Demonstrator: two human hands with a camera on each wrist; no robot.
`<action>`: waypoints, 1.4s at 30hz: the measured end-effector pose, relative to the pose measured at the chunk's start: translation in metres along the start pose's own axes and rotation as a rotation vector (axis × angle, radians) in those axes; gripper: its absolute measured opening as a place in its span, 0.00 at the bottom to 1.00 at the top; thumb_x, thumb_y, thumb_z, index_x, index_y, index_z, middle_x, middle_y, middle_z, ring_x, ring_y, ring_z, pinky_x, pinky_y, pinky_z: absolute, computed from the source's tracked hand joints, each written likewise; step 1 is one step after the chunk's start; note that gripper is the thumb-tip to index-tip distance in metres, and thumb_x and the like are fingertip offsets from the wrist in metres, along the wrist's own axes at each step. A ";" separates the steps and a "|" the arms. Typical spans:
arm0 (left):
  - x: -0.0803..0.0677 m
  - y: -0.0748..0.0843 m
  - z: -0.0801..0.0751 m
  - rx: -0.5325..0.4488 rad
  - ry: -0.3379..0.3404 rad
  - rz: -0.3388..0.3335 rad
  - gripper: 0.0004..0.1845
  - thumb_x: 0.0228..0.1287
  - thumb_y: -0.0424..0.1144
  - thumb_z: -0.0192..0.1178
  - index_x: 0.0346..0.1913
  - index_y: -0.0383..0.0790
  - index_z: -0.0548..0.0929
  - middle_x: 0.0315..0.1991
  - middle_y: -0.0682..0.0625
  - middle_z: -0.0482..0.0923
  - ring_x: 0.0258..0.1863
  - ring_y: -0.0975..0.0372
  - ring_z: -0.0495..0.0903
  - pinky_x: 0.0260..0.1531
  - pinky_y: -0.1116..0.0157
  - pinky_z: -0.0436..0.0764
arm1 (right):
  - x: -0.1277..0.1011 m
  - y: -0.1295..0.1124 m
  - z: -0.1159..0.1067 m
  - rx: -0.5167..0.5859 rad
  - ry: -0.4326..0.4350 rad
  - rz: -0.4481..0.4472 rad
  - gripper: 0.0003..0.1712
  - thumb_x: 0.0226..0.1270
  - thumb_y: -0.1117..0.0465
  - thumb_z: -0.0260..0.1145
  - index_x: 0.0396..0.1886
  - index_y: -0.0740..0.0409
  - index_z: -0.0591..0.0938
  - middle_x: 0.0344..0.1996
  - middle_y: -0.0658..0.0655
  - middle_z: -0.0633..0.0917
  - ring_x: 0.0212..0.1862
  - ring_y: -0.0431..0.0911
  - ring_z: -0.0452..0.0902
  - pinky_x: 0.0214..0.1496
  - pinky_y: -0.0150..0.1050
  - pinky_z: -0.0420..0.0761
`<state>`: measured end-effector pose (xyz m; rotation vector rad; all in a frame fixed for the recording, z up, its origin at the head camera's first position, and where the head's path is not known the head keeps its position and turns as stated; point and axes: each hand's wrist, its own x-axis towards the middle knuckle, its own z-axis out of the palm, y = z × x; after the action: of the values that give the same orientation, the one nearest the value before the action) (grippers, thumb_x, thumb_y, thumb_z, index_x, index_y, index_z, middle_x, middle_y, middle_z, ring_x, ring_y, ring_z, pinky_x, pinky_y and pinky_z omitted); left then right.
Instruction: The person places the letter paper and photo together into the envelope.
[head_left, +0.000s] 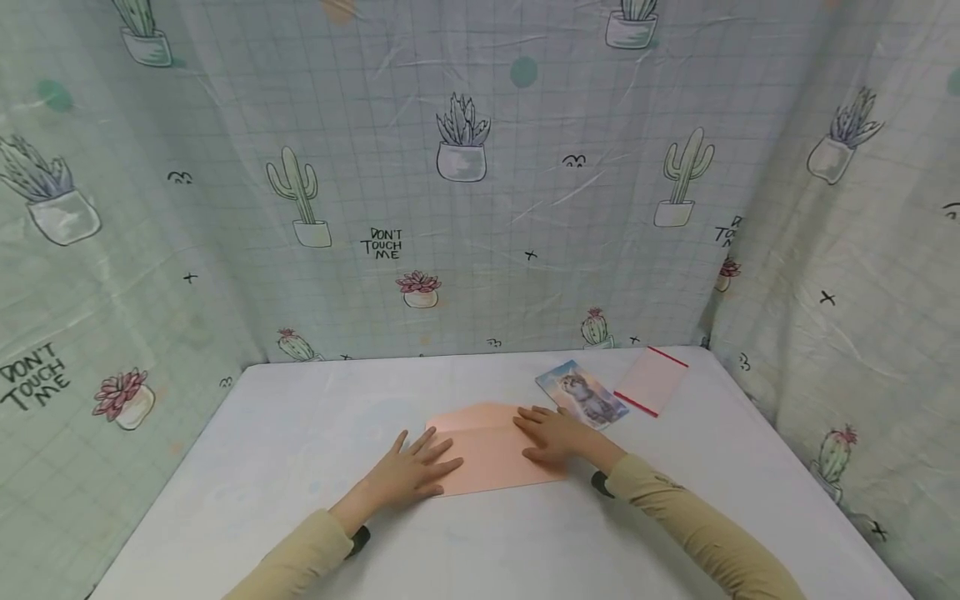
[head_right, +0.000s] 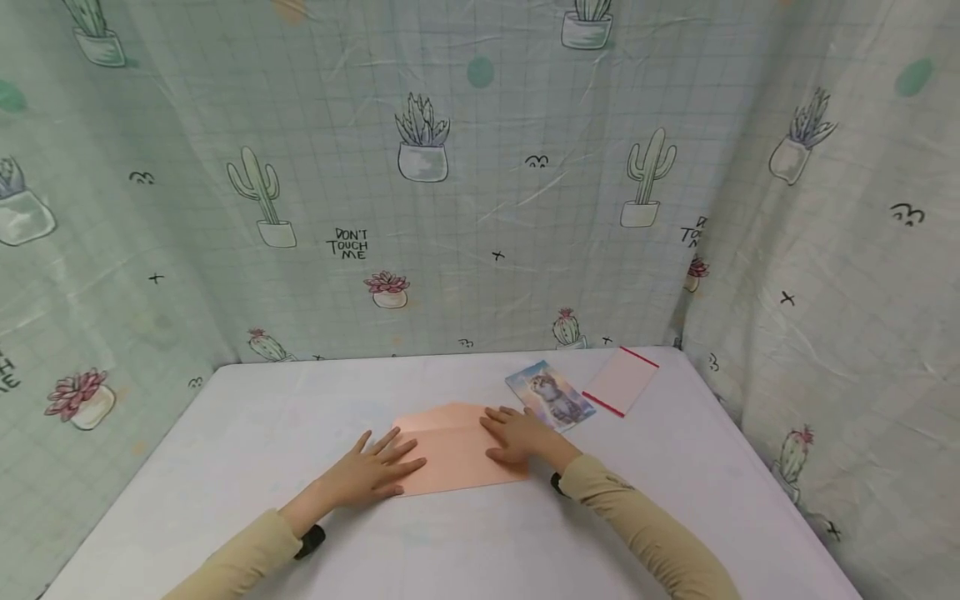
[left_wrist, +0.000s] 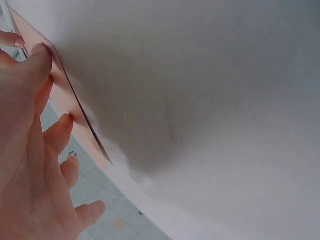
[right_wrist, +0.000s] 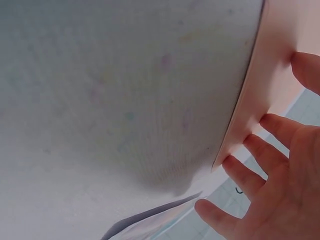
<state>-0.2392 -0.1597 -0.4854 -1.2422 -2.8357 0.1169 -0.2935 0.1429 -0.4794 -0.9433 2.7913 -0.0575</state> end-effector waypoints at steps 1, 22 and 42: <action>-0.001 0.000 0.000 0.000 0.002 -0.002 0.26 0.63 0.54 0.47 0.64 0.55 0.64 0.67 0.47 0.59 0.67 0.46 0.52 0.57 0.38 0.55 | 0.000 0.001 0.001 0.001 0.000 -0.003 0.35 0.64 0.43 0.51 0.67 0.53 0.59 0.68 0.55 0.59 0.68 0.55 0.53 0.62 0.63 0.54; -0.004 -0.002 0.007 0.047 0.046 0.002 0.26 0.62 0.54 0.48 0.63 0.57 0.65 0.66 0.47 0.61 0.67 0.47 0.55 0.57 0.39 0.58 | -0.012 0.019 0.006 0.001 0.170 -0.063 0.32 0.63 0.51 0.54 0.65 0.58 0.62 0.67 0.61 0.60 0.67 0.57 0.55 0.61 0.61 0.57; -0.008 -0.005 0.003 0.078 0.099 0.039 0.24 0.62 0.52 0.50 0.61 0.53 0.69 0.62 0.47 0.67 0.65 0.49 0.60 0.56 0.42 0.63 | -0.040 0.063 0.009 -0.225 0.464 -0.037 0.29 0.58 0.51 0.61 0.58 0.56 0.71 0.57 0.59 0.74 0.57 0.54 0.70 0.52 0.57 0.69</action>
<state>-0.2375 -0.1687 -0.4880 -1.2518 -2.6970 0.1618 -0.2981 0.2173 -0.4872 -1.1613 3.2584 0.0396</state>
